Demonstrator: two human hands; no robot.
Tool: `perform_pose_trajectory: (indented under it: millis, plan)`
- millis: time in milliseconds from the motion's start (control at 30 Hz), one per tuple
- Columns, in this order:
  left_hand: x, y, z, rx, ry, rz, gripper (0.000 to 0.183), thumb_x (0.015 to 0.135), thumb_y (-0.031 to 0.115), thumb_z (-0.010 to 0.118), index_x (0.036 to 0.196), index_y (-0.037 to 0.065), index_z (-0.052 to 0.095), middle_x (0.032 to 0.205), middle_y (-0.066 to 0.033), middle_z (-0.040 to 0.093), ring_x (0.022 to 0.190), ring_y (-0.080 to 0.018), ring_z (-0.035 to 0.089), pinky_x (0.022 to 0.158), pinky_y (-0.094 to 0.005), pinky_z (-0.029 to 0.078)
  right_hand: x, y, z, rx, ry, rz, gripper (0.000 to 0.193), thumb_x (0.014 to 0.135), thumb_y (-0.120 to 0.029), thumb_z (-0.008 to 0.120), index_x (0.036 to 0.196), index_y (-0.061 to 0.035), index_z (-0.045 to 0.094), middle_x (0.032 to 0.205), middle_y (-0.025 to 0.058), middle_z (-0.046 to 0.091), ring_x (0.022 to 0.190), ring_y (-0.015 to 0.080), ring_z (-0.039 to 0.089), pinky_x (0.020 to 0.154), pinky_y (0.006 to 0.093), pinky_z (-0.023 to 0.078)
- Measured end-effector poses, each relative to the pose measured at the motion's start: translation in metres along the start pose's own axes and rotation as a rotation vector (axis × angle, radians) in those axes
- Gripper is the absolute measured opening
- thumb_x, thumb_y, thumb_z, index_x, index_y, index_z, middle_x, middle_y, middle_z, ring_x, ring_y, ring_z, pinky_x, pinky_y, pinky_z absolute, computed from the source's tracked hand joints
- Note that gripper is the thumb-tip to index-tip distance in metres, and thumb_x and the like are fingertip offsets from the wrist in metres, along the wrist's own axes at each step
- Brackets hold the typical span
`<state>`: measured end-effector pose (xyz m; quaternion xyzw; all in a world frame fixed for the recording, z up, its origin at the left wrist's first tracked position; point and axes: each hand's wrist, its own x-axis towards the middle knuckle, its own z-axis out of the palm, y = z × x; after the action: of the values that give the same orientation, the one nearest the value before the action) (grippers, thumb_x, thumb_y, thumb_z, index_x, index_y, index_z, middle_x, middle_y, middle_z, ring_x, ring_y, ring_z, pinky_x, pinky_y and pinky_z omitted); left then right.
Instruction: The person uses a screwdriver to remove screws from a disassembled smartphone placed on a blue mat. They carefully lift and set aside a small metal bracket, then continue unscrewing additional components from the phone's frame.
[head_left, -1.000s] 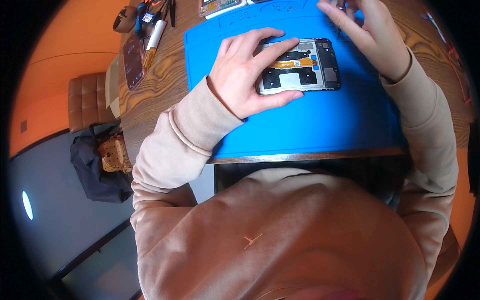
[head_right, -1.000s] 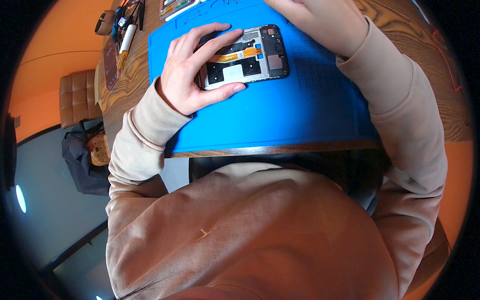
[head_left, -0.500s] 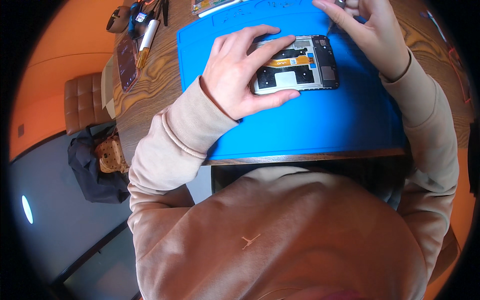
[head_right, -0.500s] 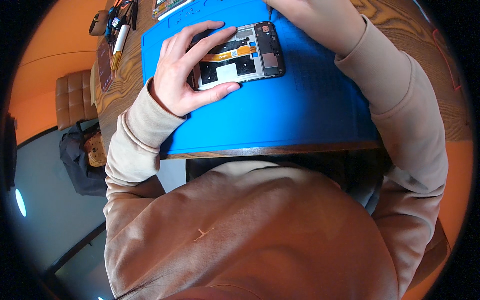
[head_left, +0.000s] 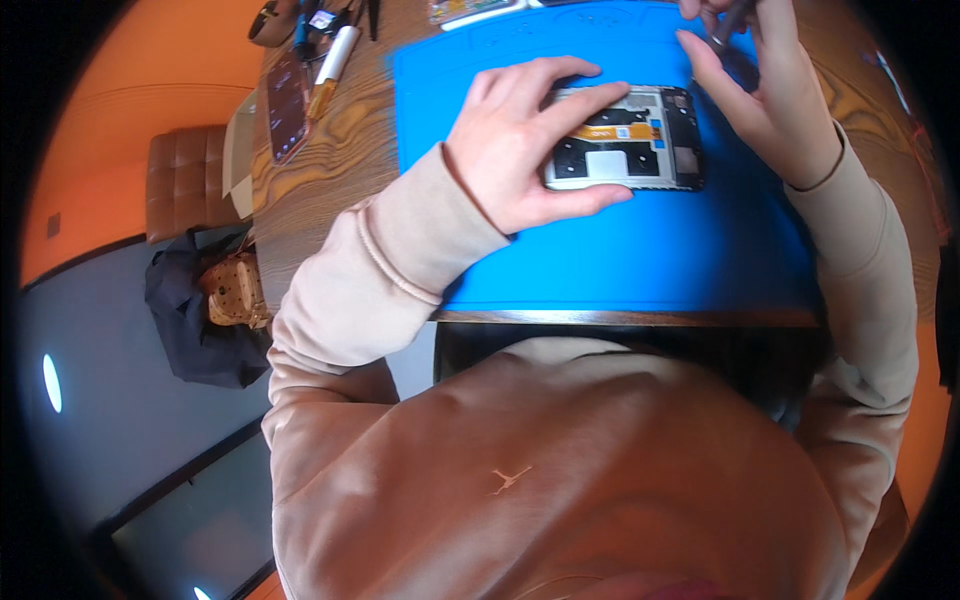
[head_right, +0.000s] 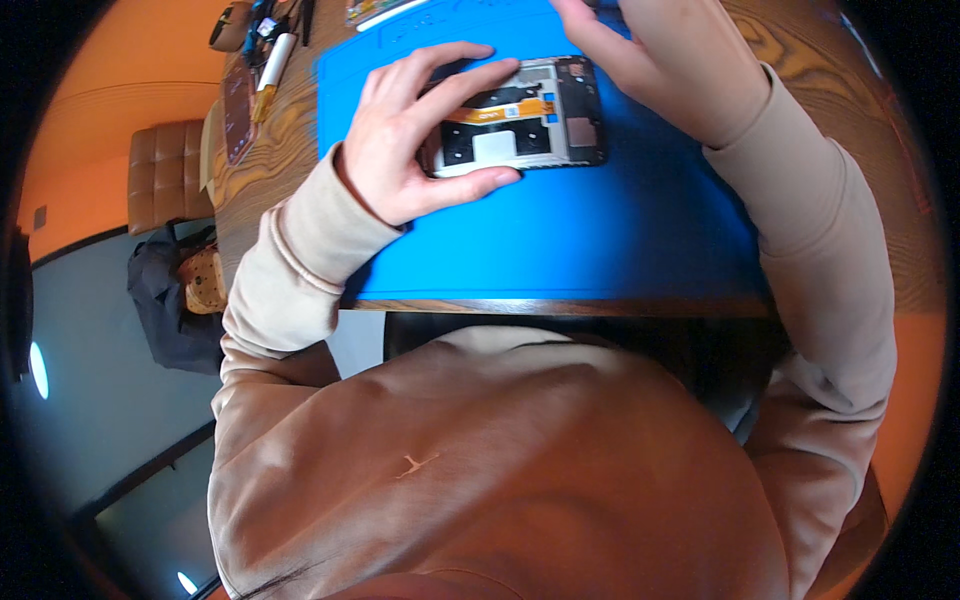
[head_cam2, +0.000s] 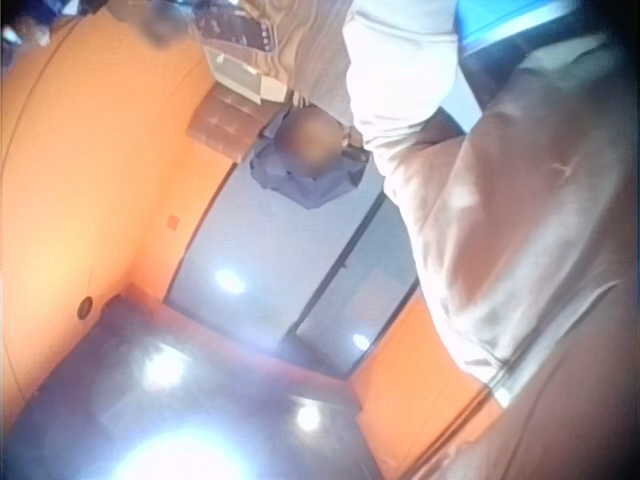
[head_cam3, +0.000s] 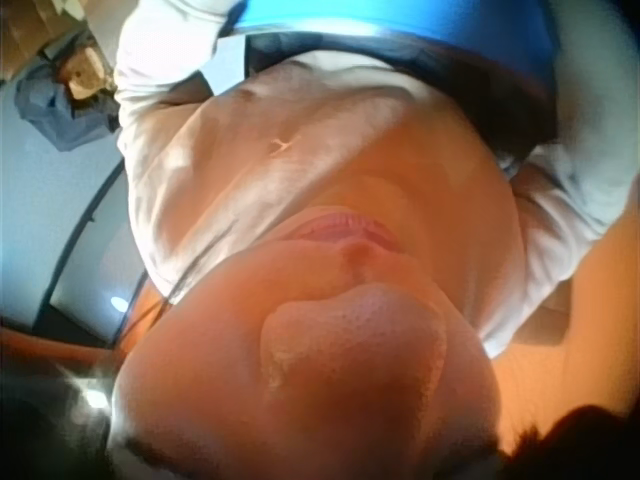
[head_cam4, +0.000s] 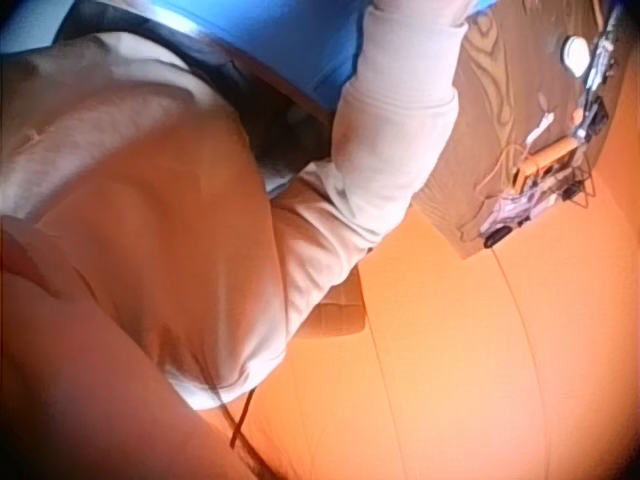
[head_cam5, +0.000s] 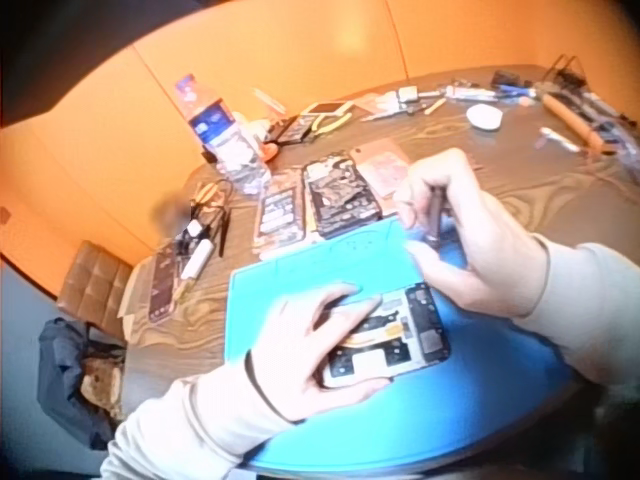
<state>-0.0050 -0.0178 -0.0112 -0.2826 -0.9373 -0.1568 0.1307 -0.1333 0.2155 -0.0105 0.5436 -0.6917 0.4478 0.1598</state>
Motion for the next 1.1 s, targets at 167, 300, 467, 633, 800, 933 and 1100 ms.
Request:
perform_pose_trajectory:
  millis: [167, 300, 467, 633, 800, 933, 1100]
  plan:
    - [0.0, 0.002, 0.002, 0.029, 0.003, 0.003, 0.077, 0.077, 0.055, 0.082, 0.14, 0.015, 0.063, 0.138, -0.0125, 0.056, 0.115, -0.03, 0.057, 0.102, -0.04, 0.039, 0.004, -0.007, -0.013, -0.106, -0.049, 0.06, 0.037, 0.079, 0.006, 0.062, 0.105, -0.0067, 0.038, 0.102, 0.0122, 0.045, 0.092, 0.0224, 0.047, 0.088, 0.0299, 0.042]
    - [-0.002, 0.0, 0.005, 0.02, 0.027, 0.014, 0.077, 0.077, 0.056, 0.081, 0.14, 0.015, 0.063, 0.137, -0.0131, 0.057, 0.115, -0.0299, 0.057, 0.102, -0.0392, 0.039, 0.003, -0.008, -0.012, -0.187, 0.002, -0.049, 0.035, 0.078, 0.005, 0.063, 0.101, -0.0065, 0.039, 0.103, 0.0126, 0.045, 0.093, 0.0226, 0.047, 0.088, 0.0307, 0.042]
    - [-0.002, -0.002, 0.009, 0.054, 0.014, 0.03, 0.079, 0.081, 0.062, 0.075, 0.143, 0.015, 0.058, 0.141, -0.0155, 0.053, 0.119, -0.0323, 0.056, 0.105, -0.043, 0.036, 0.007, -0.01, -0.009, -0.15, 0.014, -0.057, 0.035, 0.079, 0.003, 0.066, 0.1, -0.0064, 0.04, 0.103, 0.0136, 0.047, 0.093, 0.0222, 0.048, 0.089, 0.0315, 0.043]
    - [-0.002, 0.0, 0.008, 0.075, -0.002, 0.045, 0.078, 0.085, 0.062, 0.072, 0.144, 0.014, 0.054, 0.145, -0.0158, 0.05, 0.126, -0.0321, 0.054, 0.105, -0.0438, 0.035, 0.007, -0.017, -0.013, -0.136, -0.014, 0.015, 0.03, 0.081, 0.006, 0.061, 0.1, -0.0058, 0.04, 0.101, 0.0139, 0.047, 0.093, 0.0232, 0.049, 0.089, 0.0314, 0.042]
    - [-0.001, 0.002, 0.006, 0.071, -0.029, 0.034, 0.077, 0.085, 0.059, 0.072, 0.144, 0.014, 0.055, 0.147, -0.0152, 0.05, 0.128, -0.0305, 0.053, 0.106, -0.044, 0.035, 0.005, -0.012, -0.02, -0.111, -0.055, 0.001, 0.028, 0.082, 0.007, 0.057, 0.101, -0.0055, 0.04, 0.1, 0.0137, 0.046, 0.092, 0.0247, 0.049, 0.09, 0.0312, 0.042]
    - [0.0, 0.003, 0.005, 0.075, -0.041, 0.034, 0.077, 0.086, 0.059, 0.072, 0.145, 0.014, 0.054, 0.148, -0.0156, 0.049, 0.128, -0.03, 0.053, 0.106, -0.0431, 0.035, 0.004, -0.007, -0.026, -0.109, -0.076, -0.029, 0.029, 0.08, 0.007, 0.055, 0.102, -0.0054, 0.039, 0.1, 0.0138, 0.046, 0.091, 0.0256, 0.049, 0.09, 0.0319, 0.043]
    - [0.0, 0.0, 0.006, 0.088, -0.053, 0.037, 0.079, 0.085, 0.061, 0.071, 0.146, 0.014, 0.054, 0.149, -0.0163, 0.049, 0.126, -0.0299, 0.054, 0.106, -0.0425, 0.035, 0.008, 0.006, -0.016, -0.032, -0.009, -0.092, 0.03, 0.081, 0.004, 0.06, 0.101, -0.006, 0.04, 0.1, 0.0136, 0.048, 0.092, 0.0249, 0.05, 0.089, 0.0314, 0.044]
